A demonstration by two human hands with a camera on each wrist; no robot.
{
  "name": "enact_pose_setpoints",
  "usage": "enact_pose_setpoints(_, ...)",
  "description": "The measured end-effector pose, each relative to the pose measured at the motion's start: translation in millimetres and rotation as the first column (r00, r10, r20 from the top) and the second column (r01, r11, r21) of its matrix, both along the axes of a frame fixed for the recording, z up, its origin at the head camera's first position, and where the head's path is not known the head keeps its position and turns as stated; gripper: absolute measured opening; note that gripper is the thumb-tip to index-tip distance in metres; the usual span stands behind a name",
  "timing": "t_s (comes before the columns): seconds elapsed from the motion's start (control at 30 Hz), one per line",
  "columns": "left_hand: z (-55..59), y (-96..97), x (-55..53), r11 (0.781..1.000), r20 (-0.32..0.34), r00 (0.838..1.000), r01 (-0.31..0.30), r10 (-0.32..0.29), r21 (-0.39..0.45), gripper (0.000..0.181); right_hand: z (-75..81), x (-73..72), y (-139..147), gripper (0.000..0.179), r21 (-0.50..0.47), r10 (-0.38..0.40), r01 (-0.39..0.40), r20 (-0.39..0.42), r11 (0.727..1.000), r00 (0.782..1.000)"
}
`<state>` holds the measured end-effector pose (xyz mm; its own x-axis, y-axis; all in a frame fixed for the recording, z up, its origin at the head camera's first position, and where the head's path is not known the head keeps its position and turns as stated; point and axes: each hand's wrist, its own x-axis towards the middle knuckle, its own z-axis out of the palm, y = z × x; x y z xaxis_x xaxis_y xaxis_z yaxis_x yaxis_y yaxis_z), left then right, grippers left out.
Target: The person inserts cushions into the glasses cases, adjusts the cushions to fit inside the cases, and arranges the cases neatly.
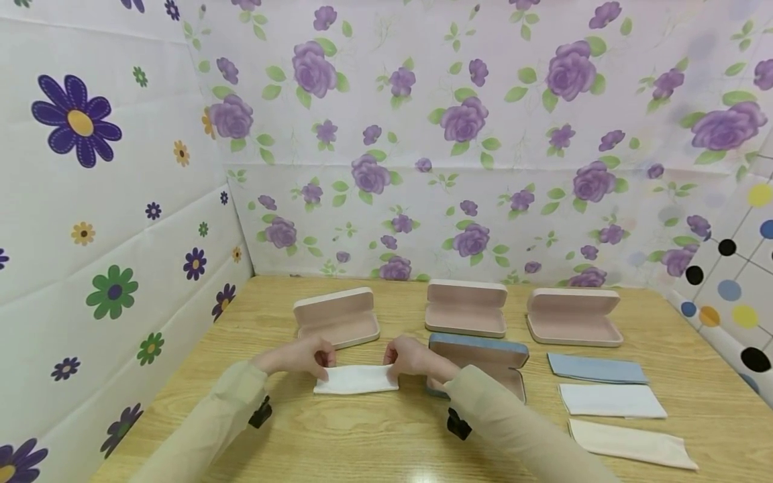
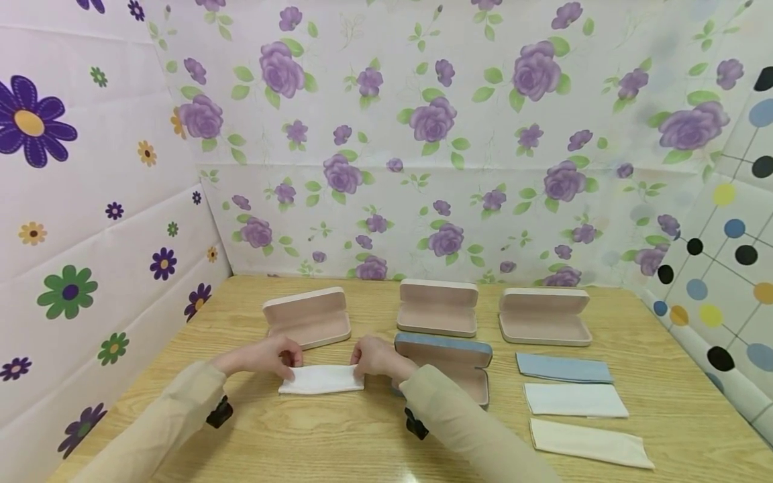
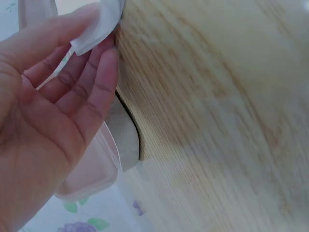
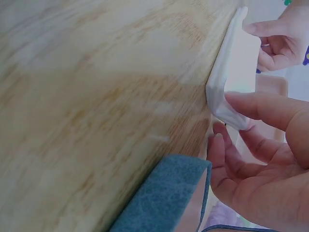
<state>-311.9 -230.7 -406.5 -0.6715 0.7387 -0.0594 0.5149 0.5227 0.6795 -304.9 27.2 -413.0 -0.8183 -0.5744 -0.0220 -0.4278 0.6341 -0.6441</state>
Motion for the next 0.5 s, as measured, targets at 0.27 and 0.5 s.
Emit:
enact_pose_setpoints(0.27,-1.3,-19.8,-7.1,0.983,0.079,0.995,-0.073,0.06,0.168,0.01,-0.2,-6.6,-7,0.011,-0.262,-0.107,0.135,0.117,0.955,0.987)
enact_pose_setpoints(0.5,-6.2,-32.0,-5.6,0.903,0.177,0.938,-0.336,0.297,0.266,0.02,-1.5,-8.6,-19,0.022,-0.489,-0.23,0.289,0.179,0.823,0.957)
